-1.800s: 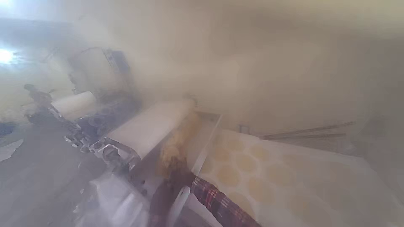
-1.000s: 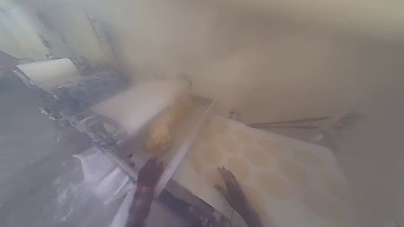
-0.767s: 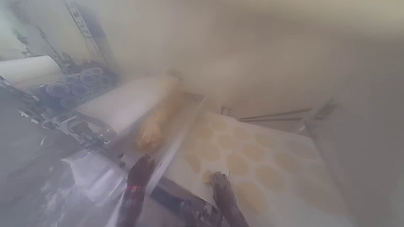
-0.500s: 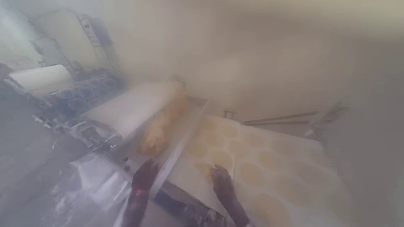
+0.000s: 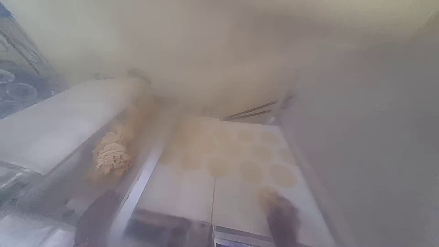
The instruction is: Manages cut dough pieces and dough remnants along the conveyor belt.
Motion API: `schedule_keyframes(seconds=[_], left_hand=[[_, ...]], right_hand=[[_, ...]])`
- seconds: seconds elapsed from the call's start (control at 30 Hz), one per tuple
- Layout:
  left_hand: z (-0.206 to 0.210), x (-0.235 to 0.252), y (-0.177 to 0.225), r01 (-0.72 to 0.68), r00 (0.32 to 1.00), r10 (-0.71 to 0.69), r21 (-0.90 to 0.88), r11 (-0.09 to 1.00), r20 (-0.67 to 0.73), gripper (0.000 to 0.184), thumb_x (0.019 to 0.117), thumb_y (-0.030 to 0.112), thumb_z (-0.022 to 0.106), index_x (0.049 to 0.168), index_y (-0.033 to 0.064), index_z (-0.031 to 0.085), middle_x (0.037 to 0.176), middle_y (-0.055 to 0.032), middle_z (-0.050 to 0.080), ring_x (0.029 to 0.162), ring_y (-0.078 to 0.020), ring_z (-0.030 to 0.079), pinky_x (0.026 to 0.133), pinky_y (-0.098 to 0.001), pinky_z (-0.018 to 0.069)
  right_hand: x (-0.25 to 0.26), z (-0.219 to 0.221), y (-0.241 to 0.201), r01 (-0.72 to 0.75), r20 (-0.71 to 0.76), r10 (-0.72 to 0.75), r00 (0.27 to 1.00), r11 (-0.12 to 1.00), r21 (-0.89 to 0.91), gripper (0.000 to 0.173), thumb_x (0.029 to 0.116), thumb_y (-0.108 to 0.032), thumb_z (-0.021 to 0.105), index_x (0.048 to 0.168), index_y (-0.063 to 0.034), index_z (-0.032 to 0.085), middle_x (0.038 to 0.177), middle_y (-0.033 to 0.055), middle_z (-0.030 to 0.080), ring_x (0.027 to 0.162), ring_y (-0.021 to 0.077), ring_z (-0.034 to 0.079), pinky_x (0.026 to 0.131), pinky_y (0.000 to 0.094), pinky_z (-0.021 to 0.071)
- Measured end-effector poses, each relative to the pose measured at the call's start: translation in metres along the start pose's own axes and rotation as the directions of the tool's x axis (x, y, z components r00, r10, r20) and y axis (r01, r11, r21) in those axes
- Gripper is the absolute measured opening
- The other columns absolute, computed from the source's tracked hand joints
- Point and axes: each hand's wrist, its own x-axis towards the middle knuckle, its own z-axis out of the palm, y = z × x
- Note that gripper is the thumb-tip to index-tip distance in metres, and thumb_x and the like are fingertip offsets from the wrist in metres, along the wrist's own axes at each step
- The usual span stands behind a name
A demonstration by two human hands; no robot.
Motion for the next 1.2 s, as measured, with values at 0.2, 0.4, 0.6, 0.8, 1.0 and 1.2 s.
schedule_keyframes(seconds=[0.2, 0.4, 0.6, 0.8, 1.0, 1.2], left_hand=[[0.008, 0.005, -0.006, 0.021, 0.996, -0.023, -0.023, 1.0, -0.083, 0.05, 0.1101, 0.035, 0.042, 0.136, -0.0036, 0.061, 0.134, -0.0299, 0.062, 0.131, -0.0467, 0.056, 0.11, -0.0675, 0.0377], [-0.005, 0.002, 0.009, 0.1, 0.995, -0.101, 0.074, 0.992, 0.013, 0.05, 0.1123, 0.036, 0.038, 0.144, 0.0016, 0.055, 0.142, -0.026, 0.059, 0.136, -0.0419, 0.054, 0.111, -0.0605, 0.0404], [0.001, 0.008, 0.002, 0.093, 0.996, -0.094, 0.07, 0.993, 0.007, 0.05, 0.1115, 0.036, 0.039, 0.141, 0.0008, 0.057, 0.142, -0.0264, 0.058, 0.135, -0.0412, 0.055, 0.111, -0.0599, 0.0411], [-0.013, 0.001, 0.013, 0.129, 0.988, -0.135, 0.082, 0.988, 0.07, 0.05, 0.1132, 0.036, 0.033, 0.145, 0.0022, 0.054, 0.147, -0.0236, 0.056, 0.14, -0.0379, 0.051, 0.114, -0.0568, 0.0387], [-0.01, 0.001, 0.009, 0.107, 0.993, -0.108, 0.019, 0.994, 0.041, 0.05, 0.1113, 0.036, 0.039, 0.14, 0.0005, 0.057, 0.14, -0.0257, 0.06, 0.134, -0.0421, 0.055, 0.11, -0.0614, 0.0407], [-0.026, -0.011, 0.024, 0.138, 0.986, -0.139, 0.015, 0.99, 0.087, 0.048, 0.1122, 0.034, 0.039, 0.143, 0.0001, 0.055, 0.143, -0.0244, 0.058, 0.137, -0.0388, 0.054, 0.112, -0.0575, 0.0396]], right_hand=[[0.013, 0.024, 0.006, 0.04, 0.017, -0.04, 0.999, 0.998, -0.039, 0.037, 0.0903, 0.01, 0.056, 0.126, 0.0157, 0.061, 0.128, 0.0471, 0.054, 0.121, 0.0674, 0.051, 0.098, 0.0751, 0.0406], [0.019, 0.025, -0.032, 0.288, -0.088, -0.275, 0.957, 0.89, 0.353, 0.027, 0.0911, 0.009, 0.049, 0.109, 0.0135, 0.069, 0.111, 0.0388, 0.064, 0.109, 0.0567, 0.061, 0.099, 0.062, 0.0456], [-0.006, 0.047, -0.116, 0.46, -0.079, -0.507, 0.858, 0.692, 0.556, 0.029, 0.0898, 0.012, 0.053, 0.11, 0.0114, 0.073, 0.121, 0.0379, 0.064, 0.111, 0.0568, 0.062, 0.099, 0.0603, 0.0491], [-0.021, 0.062, -0.167, 0.475, 0.312, -0.557, 0.77, 0.826, 0.304, 0.041, 0.1021, -0.015, 0.055, 0.137, 0.0071, 0.06, 0.142, 0.0388, 0.051, 0.132, 0.0576, 0.049, 0.108, 0.0642, 0.0403], [0.005, 0.078, -0.171, 0.575, 0.196, -0.726, 0.659, 0.654, 0.491, 0.031, 0.0899, 0.004, 0.056, 0.117, 0.0111, 0.069, 0.114, 0.0355, 0.065, 0.112, 0.05, 0.063, 0.102, 0.0541, 0.0486], [0.052, 0.087, -0.192, 0.504, 0.316, -0.571, 0.758, 0.82, 0.272, 0.06, 0.0992, -0.034, 0.065, 0.144, 0.0049, 0.054, 0.154, 0.0352, 0.041, 0.145, 0.055, 0.035, 0.112, 0.0692, 0.0309]])
